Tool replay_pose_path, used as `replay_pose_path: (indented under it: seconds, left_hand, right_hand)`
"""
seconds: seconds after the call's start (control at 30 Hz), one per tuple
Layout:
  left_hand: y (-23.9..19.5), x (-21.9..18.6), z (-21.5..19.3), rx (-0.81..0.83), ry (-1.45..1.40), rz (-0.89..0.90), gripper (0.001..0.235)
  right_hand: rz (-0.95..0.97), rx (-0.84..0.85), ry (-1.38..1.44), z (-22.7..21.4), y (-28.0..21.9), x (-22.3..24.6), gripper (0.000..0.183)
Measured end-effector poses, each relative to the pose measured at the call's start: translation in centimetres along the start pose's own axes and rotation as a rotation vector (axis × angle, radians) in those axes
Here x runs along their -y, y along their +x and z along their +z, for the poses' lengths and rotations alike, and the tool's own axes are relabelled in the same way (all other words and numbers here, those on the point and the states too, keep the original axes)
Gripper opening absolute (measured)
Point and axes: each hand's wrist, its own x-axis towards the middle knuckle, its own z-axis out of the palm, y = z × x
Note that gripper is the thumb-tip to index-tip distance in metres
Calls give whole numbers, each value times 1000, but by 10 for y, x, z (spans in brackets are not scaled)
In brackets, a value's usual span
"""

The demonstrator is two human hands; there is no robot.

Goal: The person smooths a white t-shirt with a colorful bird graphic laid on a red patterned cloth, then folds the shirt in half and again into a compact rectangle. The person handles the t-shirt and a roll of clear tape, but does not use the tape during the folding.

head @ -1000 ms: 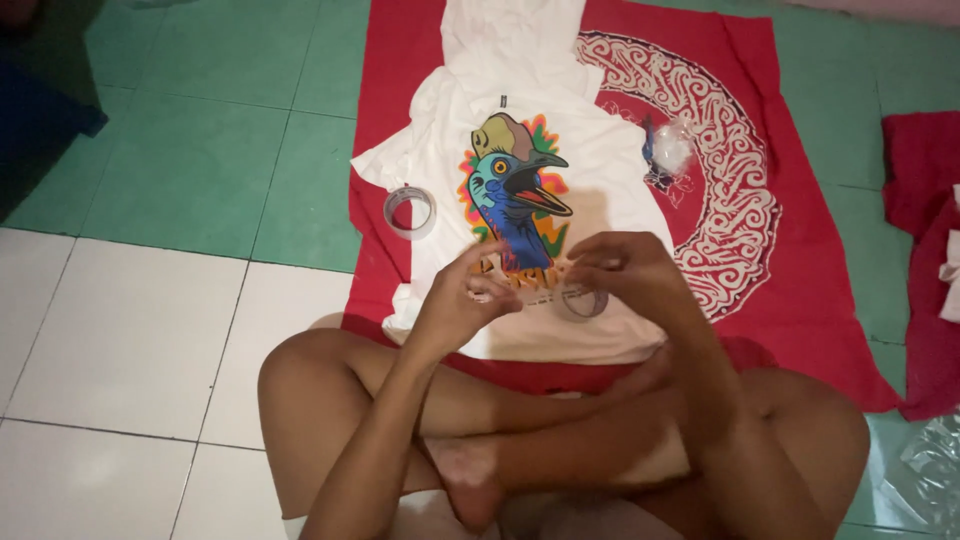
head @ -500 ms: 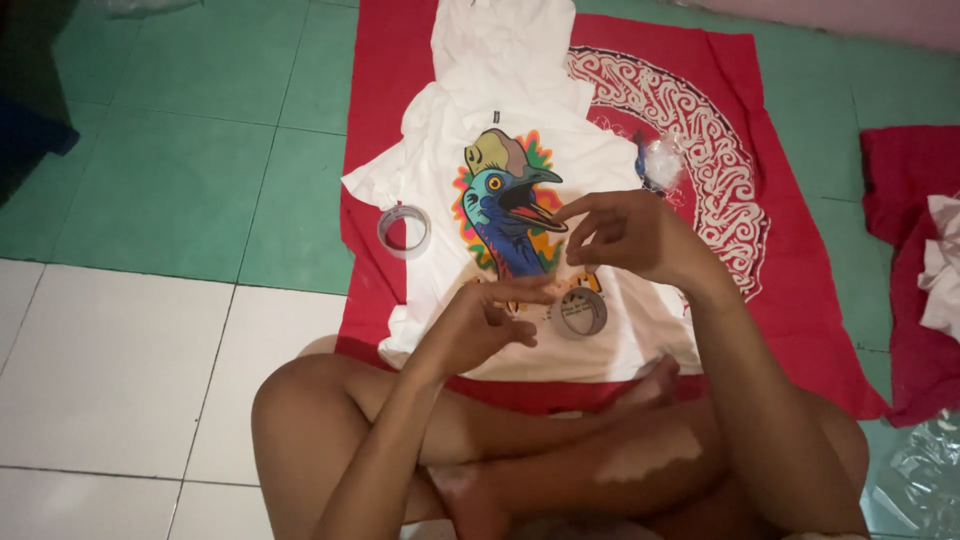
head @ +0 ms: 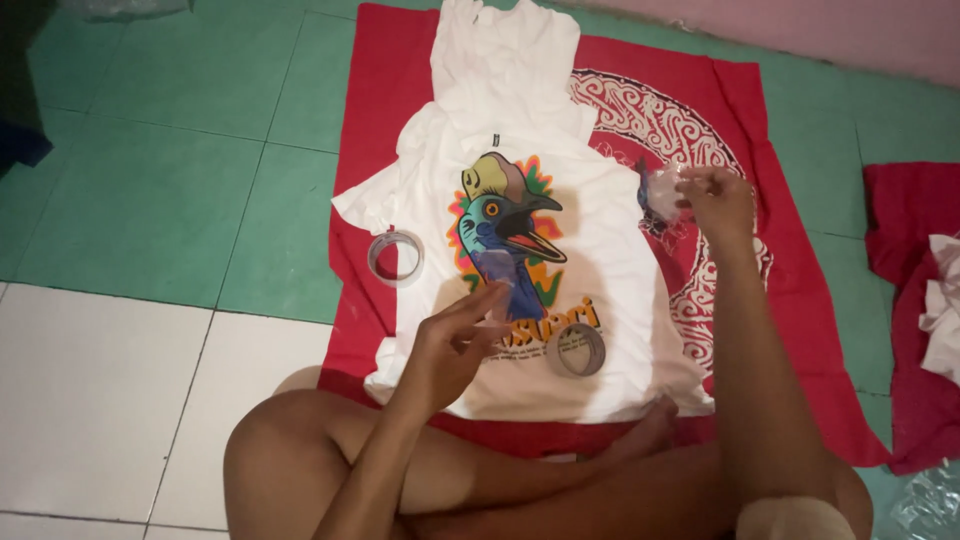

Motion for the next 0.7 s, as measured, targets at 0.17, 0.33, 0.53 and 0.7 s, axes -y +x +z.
replay_pose_path:
  seconds: [0.17,0.33,0.53,0.7]
  left_hand:
    - [7,-8,-6,-58,10,4,54]
    - [12,-3,-11,-76,-128,-17,56]
    - [19,1,-21,-81,-274,69,60]
    - [14,-6,-25,-6,-310,9,63]
  right_hand:
    - [-13,-106,-436,33,86,-123,12]
    - [-8,-164,-715,67,140,-197,42]
    - [-23,-80,-799,69,137,-184,18]
    - [216,-86,-336,41,87,-100,8]
